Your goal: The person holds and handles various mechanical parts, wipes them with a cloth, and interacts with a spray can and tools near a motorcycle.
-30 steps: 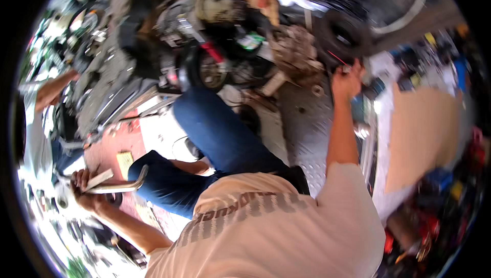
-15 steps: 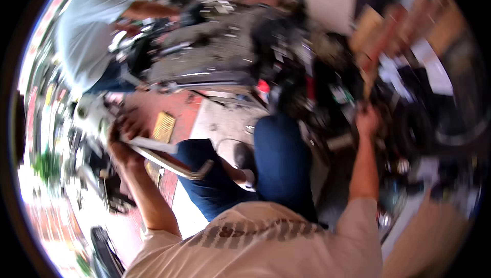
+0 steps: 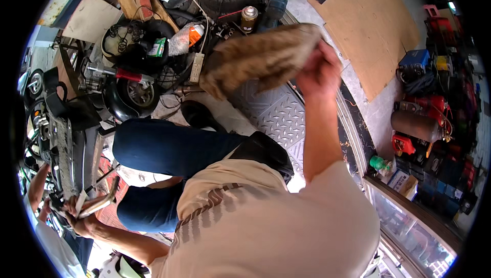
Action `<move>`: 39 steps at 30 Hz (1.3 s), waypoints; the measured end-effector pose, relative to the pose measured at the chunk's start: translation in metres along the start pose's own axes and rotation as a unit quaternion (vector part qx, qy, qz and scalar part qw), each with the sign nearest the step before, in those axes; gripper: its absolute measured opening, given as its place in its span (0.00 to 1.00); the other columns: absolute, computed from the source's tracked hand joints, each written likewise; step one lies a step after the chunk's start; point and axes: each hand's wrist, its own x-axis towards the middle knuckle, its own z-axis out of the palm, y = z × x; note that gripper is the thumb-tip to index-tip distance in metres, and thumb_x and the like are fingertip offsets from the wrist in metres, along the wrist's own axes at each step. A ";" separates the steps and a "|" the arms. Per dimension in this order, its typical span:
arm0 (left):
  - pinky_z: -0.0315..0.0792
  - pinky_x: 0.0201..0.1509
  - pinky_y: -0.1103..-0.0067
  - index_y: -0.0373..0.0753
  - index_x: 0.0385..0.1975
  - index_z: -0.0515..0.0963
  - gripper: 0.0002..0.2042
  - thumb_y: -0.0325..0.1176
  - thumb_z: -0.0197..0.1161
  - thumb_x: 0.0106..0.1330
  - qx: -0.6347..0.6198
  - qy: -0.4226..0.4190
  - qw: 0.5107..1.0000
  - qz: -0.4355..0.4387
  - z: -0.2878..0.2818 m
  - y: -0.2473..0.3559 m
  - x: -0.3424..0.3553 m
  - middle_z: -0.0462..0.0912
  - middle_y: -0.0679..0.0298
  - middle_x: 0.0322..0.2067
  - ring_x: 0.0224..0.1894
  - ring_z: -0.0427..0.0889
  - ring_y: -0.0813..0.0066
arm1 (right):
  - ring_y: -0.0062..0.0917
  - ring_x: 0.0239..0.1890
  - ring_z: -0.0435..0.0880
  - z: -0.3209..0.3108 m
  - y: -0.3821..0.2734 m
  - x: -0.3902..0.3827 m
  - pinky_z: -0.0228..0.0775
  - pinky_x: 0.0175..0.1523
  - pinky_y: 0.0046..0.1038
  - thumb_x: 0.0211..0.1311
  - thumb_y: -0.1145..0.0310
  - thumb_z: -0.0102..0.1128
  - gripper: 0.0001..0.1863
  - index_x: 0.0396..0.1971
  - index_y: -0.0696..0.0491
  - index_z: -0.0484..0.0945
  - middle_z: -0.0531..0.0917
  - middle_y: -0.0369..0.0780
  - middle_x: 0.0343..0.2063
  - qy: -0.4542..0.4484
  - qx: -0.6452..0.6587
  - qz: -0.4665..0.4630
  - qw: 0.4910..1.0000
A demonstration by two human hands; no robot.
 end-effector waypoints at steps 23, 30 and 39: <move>0.63 0.35 0.78 0.34 0.36 0.69 0.05 0.28 0.53 0.69 -0.056 -0.055 0.995 -0.058 0.057 -0.045 -0.044 0.63 0.64 0.26 0.25 0.62 0.74 | 0.37 0.72 0.66 -0.380 0.074 0.073 0.53 0.78 0.39 0.78 0.49 0.44 0.29 0.71 0.50 0.68 0.72 0.37 0.69 0.121 -0.760 -0.133 0.624; 0.63 0.43 0.73 0.35 0.36 0.69 0.04 0.27 0.54 0.65 -0.035 -0.078 0.994 -0.069 0.060 -0.015 -0.072 0.64 0.66 0.26 0.25 0.64 0.75 | 0.44 0.73 0.66 -0.281 0.109 0.112 0.47 0.80 0.43 0.66 0.49 0.58 0.32 0.66 0.50 0.75 0.75 0.42 0.68 0.134 -0.963 -0.075 0.222; 0.61 0.43 0.73 0.35 0.38 0.67 0.04 0.26 0.54 0.69 0.016 -0.145 0.987 -0.065 0.070 -0.045 -0.038 0.64 0.66 0.29 0.27 0.65 0.76 | 0.33 0.52 0.84 -0.306 0.041 0.150 0.76 0.57 0.39 0.72 0.58 0.55 0.17 0.55 0.48 0.81 0.85 0.38 0.53 0.176 -0.743 -0.230 0.603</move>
